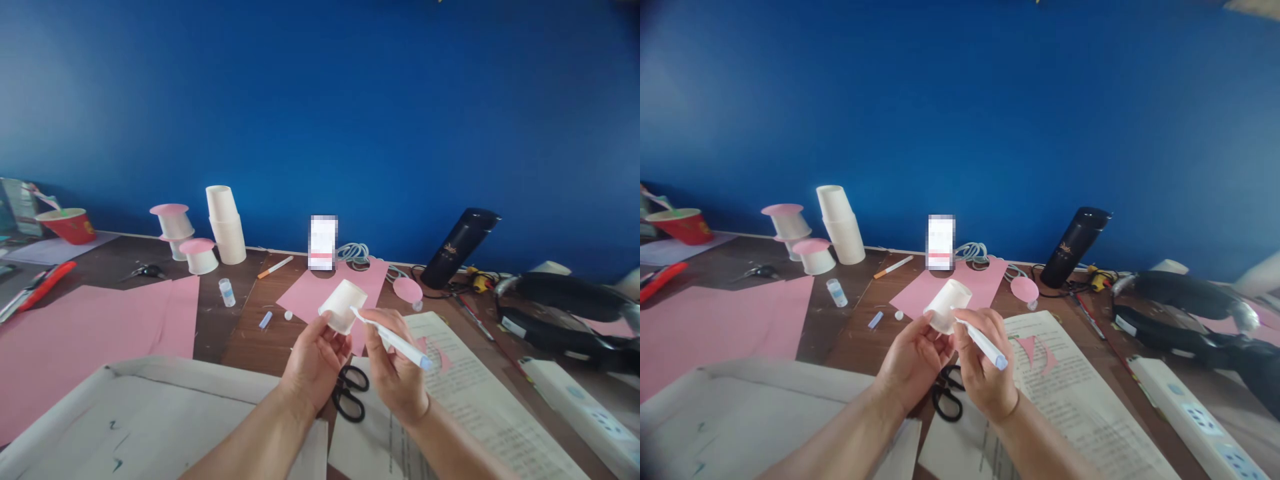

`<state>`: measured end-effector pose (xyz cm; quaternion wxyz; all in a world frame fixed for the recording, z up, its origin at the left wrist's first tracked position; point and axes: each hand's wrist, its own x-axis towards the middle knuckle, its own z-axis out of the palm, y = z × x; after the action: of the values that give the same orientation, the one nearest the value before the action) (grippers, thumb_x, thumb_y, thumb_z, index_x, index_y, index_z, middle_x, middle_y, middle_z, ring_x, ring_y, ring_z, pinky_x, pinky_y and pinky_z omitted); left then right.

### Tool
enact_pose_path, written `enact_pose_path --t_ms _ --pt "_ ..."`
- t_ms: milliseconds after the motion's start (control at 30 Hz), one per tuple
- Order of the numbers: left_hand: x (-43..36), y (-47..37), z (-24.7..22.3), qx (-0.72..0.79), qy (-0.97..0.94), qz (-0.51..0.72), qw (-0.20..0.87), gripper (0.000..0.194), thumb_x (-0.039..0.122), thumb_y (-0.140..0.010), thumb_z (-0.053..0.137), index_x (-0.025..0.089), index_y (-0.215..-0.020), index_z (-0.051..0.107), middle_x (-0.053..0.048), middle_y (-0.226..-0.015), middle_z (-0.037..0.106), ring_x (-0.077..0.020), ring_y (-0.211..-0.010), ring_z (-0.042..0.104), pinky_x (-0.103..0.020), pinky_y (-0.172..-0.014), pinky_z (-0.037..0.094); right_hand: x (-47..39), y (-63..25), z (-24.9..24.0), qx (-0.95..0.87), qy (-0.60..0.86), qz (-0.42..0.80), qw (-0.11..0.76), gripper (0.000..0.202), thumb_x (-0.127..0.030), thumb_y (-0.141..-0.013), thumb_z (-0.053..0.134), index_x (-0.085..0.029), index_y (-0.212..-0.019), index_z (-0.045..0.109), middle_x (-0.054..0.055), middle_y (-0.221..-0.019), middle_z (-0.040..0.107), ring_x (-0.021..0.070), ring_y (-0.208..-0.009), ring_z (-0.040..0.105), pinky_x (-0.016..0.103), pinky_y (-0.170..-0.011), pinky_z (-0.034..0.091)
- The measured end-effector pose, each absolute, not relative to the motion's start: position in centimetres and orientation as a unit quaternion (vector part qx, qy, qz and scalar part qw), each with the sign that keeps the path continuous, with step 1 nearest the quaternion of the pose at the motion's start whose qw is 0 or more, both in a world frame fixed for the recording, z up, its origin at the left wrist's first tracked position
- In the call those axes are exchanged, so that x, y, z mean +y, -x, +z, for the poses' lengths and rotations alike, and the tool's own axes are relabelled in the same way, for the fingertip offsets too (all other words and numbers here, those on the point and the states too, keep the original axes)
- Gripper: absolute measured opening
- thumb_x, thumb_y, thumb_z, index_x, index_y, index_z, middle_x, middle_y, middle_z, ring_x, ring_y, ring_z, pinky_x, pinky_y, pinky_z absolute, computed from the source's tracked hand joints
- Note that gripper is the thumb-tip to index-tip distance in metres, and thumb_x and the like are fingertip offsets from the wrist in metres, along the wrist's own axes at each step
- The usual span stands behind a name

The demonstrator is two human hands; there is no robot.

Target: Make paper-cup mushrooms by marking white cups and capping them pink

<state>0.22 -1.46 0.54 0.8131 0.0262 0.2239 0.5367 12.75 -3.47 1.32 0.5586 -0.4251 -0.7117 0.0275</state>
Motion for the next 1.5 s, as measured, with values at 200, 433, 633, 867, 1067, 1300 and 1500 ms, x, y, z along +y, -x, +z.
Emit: enact_pose_path --t_ms 200,433,633,867,1067,1300,1500 --pt "-1.5 -0.2 0.6 0.231 -0.025 0.537 0.811 0.011 0.022 -0.076 0.065 0.016 -0.085 0.063 -0.006 -0.092 0.067 -0.0147 -0.08 0.063 -0.029 -0.078 0.051 -3.5 -12.6 1.4 -0.705 0.43 0.001 0.564 0.023 -0.016 -0.088 0.052 -0.024 -0.108 0.059 0.005 -0.097 0.064 0.0193 -0.09 0.06 0.037 -0.079 0.05" --pt "-1.8 -0.3 1.0 0.255 -0.039 0.546 0.797 0.015 0.021 -0.075 0.067 0.013 -0.087 0.064 -0.007 -0.086 0.067 -0.0128 -0.071 0.06 -0.029 -0.073 0.052 -2.4 -13.4 1.3 -0.61 0.518 0.012 0.599 0.024 -0.024 -0.094 0.041 -0.022 -0.113 0.056 0.005 -0.098 0.062 0.0157 -0.082 0.061 0.035 -0.077 0.052" --pt "-2.0 -0.4 1.2 0.277 -0.107 0.575 0.762 0.019 0.024 -0.072 0.072 0.014 -0.087 0.066 -0.009 -0.097 0.066 -0.0144 -0.079 0.059 -0.029 -0.075 0.051 -1.0 -15.0 1.7 -0.569 0.555 -0.019 0.607 0.033 -0.033 -0.094 0.042 -0.023 -0.124 0.053 0.01 -0.124 0.057 0.0237 -0.113 0.053 0.049 -0.095 0.043" --pt "-2.2 -0.8 0.2 0.343 -0.219 0.546 0.732 0.03 0.037 -0.068 0.075 0.012 -0.084 0.071 -0.009 -0.088 0.066 -0.0117 -0.071 0.056 -0.027 -0.076 0.048 -0.7 -17.5 3.9 -0.626 0.574 -0.106 0.516 0.029 -0.027 -0.09 0.048 -0.025 -0.118 0.057 0.007 -0.11 0.063 0.023 -0.104 0.057 0.042 -0.09 0.047" --pt "-2.3 -1.1 0.0 0.391 -0.259 0.515 0.718 0.038 0.04 -0.063 0.078 0.012 -0.088 0.074 -0.008 -0.079 0.066 -0.0151 -0.072 0.059 -0.028 -0.072 0.048 0.2 -20.7 3.1 -0.684 0.691 -0.107 0.207 0.058 -0.012 -0.071 0.062 -0.03 -0.125 0.052 0.009 -0.117 0.059 0.0269 -0.092 0.06 0.037 -0.072 0.044" --pt "-2.5 -1.1 0.6 0.39 -0.268 0.511 0.717 0.036 0.038 -0.065 0.076 0.012 -0.09 0.073 -0.01 -0.085 0.068 -0.0161 -0.074 0.06 -0.027 -0.071 0.049 0.6 -20.9 0.9 -0.701 0.706 -0.045 0.094 0.048 -0.005 -0.075 0.052 -0.028 -0.118 0.056 0.01 -0.111 0.061 0.0249 -0.096 0.059 0.034 -0.075 0.037" --pt "-2.6 -1.1 0.1 0.377 -0.283 0.504 0.724 0.036 0.038 -0.069 0.073 0.013 -0.095 0.072 -0.009 -0.087 0.068 -0.0151 -0.074 0.059 -0.027 -0.071 0.049 0.4 -20.9 0.4 -0.709 0.699 -0.033 0.093 0.045 -0.008 -0.082 0.043 -0.031 -0.117 0.059 0.008 -0.106 0.063 0.0263 -0.101 0.057 0.036 -0.076 0.038"
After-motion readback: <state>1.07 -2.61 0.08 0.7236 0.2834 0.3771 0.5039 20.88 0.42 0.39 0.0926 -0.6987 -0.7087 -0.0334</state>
